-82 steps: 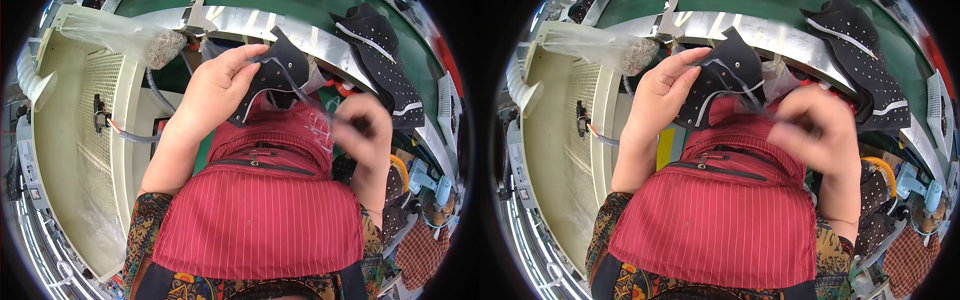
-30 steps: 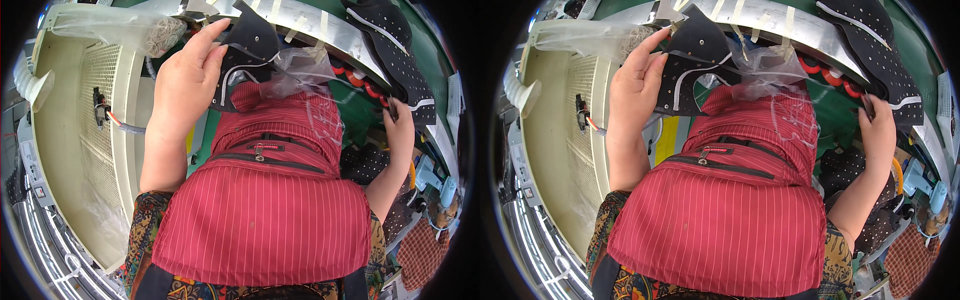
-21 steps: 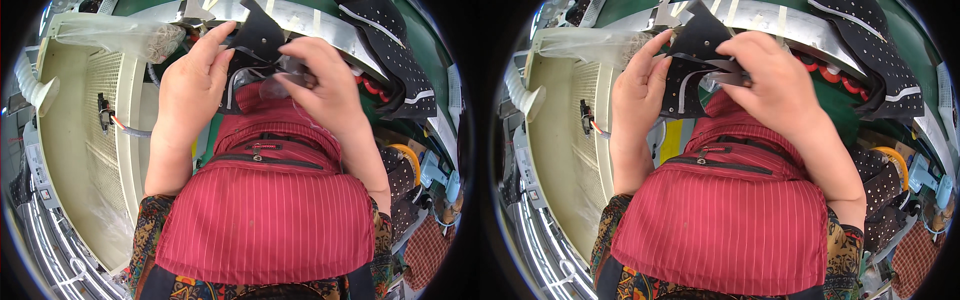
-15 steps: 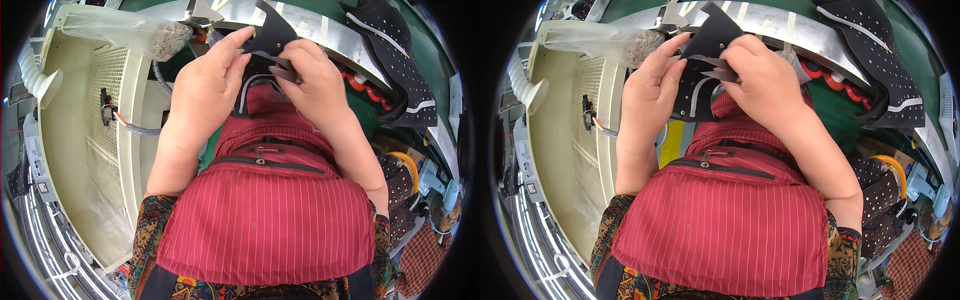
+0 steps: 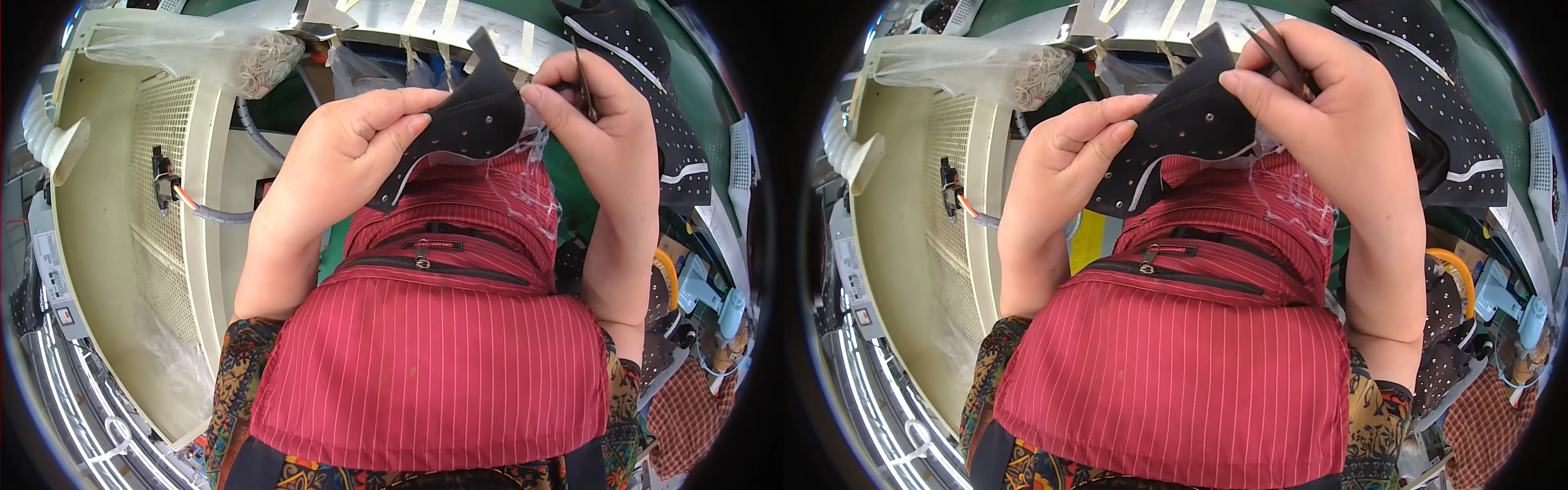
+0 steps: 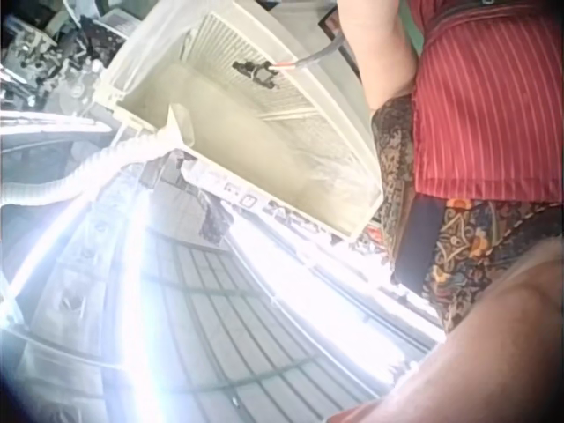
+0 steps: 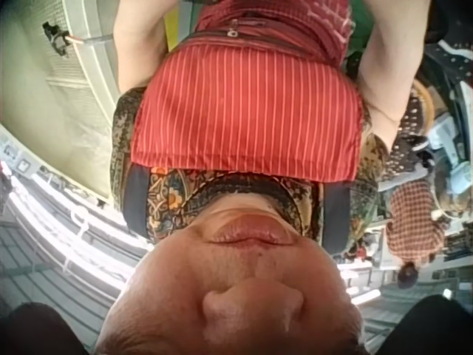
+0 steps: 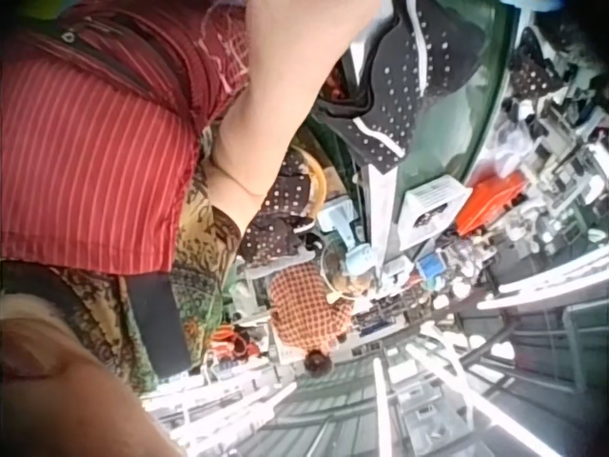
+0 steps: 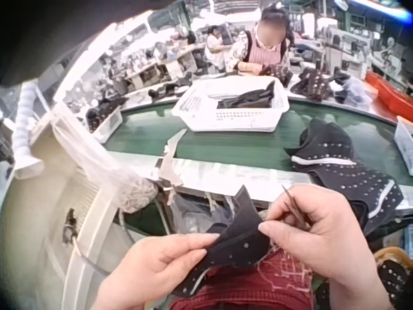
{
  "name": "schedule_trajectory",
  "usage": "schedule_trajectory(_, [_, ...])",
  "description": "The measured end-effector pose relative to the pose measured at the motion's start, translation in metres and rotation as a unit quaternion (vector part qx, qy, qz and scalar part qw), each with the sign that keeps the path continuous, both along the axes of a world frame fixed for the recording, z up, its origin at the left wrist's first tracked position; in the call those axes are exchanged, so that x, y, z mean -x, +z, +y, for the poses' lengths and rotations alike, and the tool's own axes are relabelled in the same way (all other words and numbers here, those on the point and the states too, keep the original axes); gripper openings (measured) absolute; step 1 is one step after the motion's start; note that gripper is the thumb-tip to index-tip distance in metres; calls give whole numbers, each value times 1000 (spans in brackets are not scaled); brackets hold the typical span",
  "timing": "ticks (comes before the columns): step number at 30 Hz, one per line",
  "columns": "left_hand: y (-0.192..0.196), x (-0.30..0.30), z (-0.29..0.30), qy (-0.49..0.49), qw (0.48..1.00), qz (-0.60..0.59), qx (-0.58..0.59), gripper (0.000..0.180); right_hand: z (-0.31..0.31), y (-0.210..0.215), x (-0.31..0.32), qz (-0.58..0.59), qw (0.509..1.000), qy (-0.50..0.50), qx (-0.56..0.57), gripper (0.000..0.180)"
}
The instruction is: The person uses pliers to attach small metal eyelets to black fabric shoe parts. They repeatedly pick up the fabric, position the eyelets, and use the tool to secure them. The person handles multiple shoe parts, placing finished ones into a white basket on the table.
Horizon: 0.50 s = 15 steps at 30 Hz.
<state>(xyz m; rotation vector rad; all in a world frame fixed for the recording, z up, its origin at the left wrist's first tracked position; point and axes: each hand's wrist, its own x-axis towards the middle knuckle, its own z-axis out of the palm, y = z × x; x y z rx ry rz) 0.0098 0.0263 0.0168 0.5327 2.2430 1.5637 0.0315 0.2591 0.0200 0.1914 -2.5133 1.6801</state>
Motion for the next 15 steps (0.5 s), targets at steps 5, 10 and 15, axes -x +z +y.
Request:
schedule_trajectory(5, [-4,-2,0,10,1000,3,-20,21,0,-7,9,-1,1000,-3,-9,9])
schedule_trajectory(10, [2,-2,0,-17,1000,0,-14,25,-2,-10,12,3,1000,-2,-21,9])
schedule_trajectory(15, [4,-2,-1,-41,999,-7,-24,27,-3,-11,12,32,999,0,-34,9])
